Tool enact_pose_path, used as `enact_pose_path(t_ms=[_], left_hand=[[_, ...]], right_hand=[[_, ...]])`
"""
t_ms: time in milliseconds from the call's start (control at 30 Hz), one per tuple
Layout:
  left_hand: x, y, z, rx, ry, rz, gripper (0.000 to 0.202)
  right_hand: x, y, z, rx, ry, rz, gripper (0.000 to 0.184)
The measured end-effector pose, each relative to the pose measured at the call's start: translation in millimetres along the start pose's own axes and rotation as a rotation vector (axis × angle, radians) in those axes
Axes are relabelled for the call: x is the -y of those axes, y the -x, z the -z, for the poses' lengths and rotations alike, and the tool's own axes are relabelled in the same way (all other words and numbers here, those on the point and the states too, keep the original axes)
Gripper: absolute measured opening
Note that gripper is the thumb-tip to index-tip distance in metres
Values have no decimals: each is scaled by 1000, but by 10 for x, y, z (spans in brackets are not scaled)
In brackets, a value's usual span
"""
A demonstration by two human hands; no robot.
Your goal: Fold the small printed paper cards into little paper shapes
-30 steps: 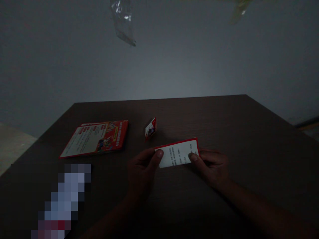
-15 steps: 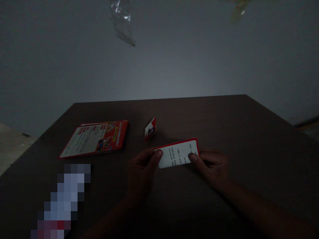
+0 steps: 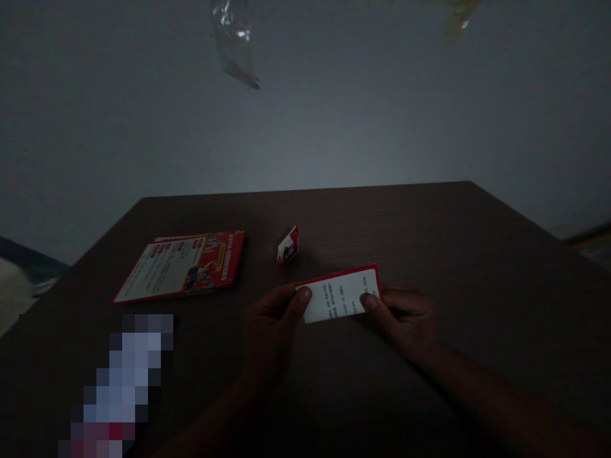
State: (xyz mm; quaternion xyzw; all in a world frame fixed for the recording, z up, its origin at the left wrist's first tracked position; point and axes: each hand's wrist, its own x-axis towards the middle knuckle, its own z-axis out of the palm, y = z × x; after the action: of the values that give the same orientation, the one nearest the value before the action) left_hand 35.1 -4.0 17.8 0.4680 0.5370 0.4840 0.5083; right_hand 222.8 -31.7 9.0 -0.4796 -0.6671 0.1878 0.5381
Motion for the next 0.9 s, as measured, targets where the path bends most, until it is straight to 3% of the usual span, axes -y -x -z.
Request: enact_pose_path(t_ms=[900], left_hand=[[-7, 5, 3, 10, 1, 6, 32]], right_hand=[[-2, -5, -2, 1, 8, -5, 35]])
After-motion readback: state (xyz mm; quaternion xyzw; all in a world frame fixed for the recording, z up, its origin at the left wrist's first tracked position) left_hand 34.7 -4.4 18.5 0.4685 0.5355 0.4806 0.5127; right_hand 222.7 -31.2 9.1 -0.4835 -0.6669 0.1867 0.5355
